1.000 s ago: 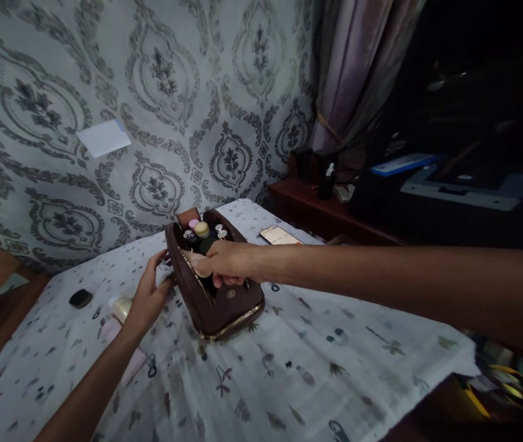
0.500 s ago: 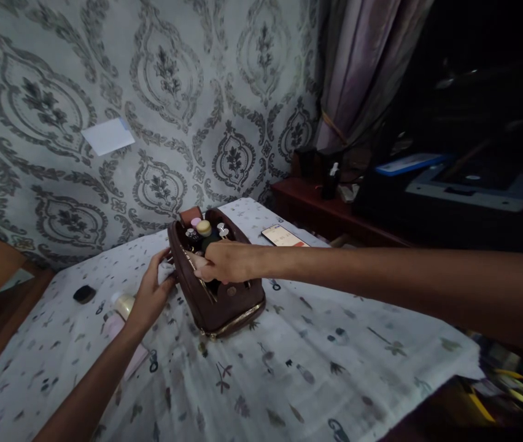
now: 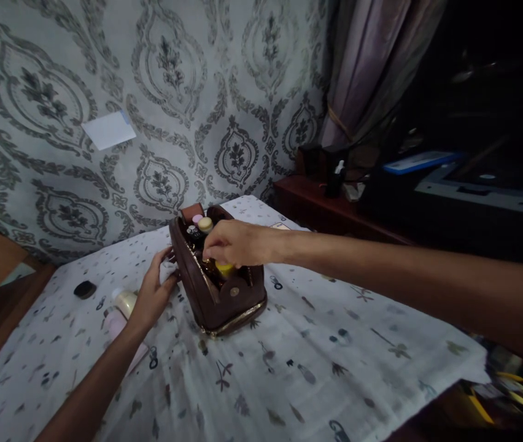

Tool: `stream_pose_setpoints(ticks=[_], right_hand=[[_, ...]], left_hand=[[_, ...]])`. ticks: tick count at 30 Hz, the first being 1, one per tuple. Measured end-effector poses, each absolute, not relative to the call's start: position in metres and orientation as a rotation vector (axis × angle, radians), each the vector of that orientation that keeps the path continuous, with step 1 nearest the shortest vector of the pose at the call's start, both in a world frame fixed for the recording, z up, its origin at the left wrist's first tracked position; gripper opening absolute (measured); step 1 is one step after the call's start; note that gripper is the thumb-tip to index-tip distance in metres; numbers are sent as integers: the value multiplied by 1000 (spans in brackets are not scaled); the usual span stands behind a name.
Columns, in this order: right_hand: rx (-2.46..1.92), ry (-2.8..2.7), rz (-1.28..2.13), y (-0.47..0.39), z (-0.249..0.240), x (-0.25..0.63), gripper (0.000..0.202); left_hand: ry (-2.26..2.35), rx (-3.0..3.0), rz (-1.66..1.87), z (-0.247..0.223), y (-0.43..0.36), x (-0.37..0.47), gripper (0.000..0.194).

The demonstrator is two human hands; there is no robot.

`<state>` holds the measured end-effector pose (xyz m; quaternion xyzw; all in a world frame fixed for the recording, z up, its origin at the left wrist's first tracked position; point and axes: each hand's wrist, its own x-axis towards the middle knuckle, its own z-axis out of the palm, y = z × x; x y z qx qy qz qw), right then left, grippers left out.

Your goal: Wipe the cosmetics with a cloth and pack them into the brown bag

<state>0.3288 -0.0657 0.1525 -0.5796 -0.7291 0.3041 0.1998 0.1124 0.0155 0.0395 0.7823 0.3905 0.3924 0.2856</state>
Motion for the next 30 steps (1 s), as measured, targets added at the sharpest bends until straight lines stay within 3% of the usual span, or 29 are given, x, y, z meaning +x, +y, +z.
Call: stream_pose_setpoints(ticks=[16, 25, 30], right_hand=[[-1228, -1200, 789, -111, 85, 370, 28], [-1217, -1266, 761, -129, 79, 343, 35], [-1152, -1491, 705, -145, 73, 311, 26]], left_hand=[[1046, 1984, 1057, 20, 18, 121, 61], [1009, 2060, 1082, 12, 22, 121, 63], [978, 2036, 1154, 10, 16, 123, 60]])
